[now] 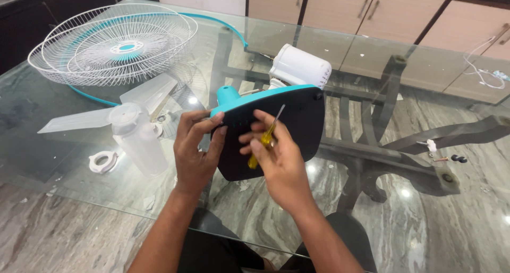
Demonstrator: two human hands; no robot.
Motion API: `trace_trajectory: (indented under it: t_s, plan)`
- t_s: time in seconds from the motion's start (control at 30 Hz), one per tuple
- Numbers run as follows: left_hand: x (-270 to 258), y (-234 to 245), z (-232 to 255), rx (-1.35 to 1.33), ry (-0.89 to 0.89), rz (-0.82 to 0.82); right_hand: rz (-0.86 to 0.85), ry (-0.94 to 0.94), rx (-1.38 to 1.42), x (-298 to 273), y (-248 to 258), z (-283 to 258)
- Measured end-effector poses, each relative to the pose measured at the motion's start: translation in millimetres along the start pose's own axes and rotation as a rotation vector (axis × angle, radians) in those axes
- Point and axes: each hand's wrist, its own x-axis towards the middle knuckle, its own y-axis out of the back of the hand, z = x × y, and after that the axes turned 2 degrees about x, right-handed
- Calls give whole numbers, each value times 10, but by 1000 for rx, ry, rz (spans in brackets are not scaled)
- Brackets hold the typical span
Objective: The person uses a screwdriver to remove screws from the back cover of a small electric fan. They then detach the cover and separate the motor housing from the fan body, exposing the internal wiring.
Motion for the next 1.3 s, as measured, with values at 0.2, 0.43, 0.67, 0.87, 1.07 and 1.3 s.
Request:
trace_trajectory:
  t_s: [0.2,0.43,0.67,0.87,1.07,1.3]
  plan:
    - [-95,-150,57,40,-34,52,154,-133,80,-397,55,-70]
    - [-171,-132,21,16,-50,56,154,67,348,-542,-41,-131]
    - [-188,-123,-33,-15,-19,49,320,184,-18,-292,-243,-94]
    - [-175,-105,-24,-33,-12,53,426,368,-136,-315,-480,-84]
    - [-185,-107,-40,-41,-2,61,419,495,-180,-367,-506,-1]
    - [-185,-106,-37,-29,-6,64,395,510,-244,-387,-496,-10]
